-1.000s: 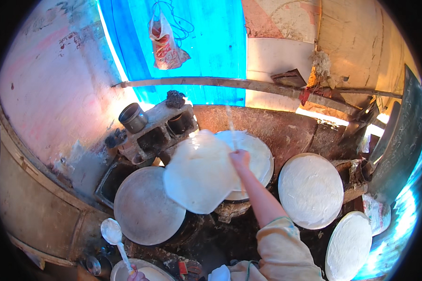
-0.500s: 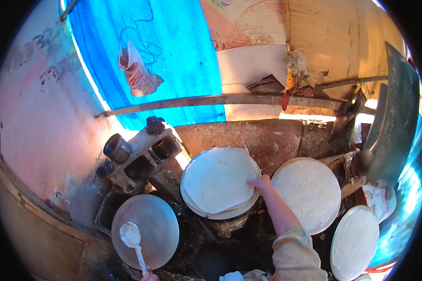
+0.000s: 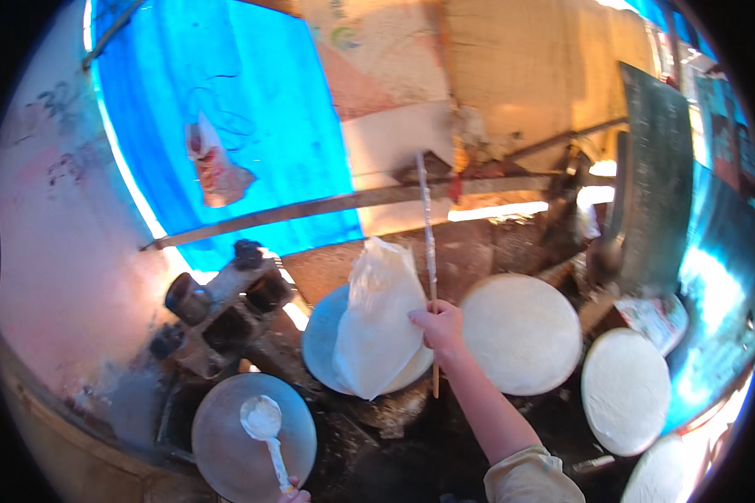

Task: The person uses a ladle to pour batter into several hot plates, spreads the batter into thin circles with a stick, and then uses the stick to flip the thin crepes over.

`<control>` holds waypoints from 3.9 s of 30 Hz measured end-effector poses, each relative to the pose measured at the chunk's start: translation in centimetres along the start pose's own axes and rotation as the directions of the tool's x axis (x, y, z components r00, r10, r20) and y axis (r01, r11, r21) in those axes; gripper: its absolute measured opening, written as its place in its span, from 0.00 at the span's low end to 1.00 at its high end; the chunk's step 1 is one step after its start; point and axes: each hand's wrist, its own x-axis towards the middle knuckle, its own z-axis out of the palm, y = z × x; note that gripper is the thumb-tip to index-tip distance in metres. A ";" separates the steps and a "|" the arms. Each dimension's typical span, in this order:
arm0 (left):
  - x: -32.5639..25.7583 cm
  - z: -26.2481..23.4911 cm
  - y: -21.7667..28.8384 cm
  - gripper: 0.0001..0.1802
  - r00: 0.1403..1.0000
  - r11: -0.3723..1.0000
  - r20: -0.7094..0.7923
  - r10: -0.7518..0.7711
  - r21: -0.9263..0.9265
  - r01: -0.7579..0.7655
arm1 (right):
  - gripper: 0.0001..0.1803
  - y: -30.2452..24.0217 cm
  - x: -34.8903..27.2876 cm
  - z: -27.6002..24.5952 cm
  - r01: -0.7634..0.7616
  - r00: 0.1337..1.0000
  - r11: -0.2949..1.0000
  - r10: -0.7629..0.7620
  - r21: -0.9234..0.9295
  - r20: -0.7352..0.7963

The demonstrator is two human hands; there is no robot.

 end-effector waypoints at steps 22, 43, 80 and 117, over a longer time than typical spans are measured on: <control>7.2 -3.0 -36.3 0.15 0.484 0.477 -0.070 -0.872 0.092 0.874 | 0.12 -18.5 -69.6 -59.2 -0.397 0.080 0.833 -0.387 -0.385 -0.919; 1.7 -8.0 -45.5 0.17 0.626 0.618 -0.151 -0.765 0.103 0.779 | 0.07 30.4 -74.0 -69.8 -0.931 0.363 -0.332 -0.787 -0.154 -0.499; -22.0 -63.4 -9.0 0.13 0.929 0.987 -0.366 -0.048 0.127 0.101 | 0.06 25.7 -48.0 3.9 0.999 -0.033 0.044 0.898 -0.016 0.439; -43.7 -15.0 -12.9 0.15 0.352 0.252 0.130 0.927 0.478 -0.841 | 0.17 9.4 -52.4 6.7 0.130 -0.201 0.990 -0.020 0.047 0.979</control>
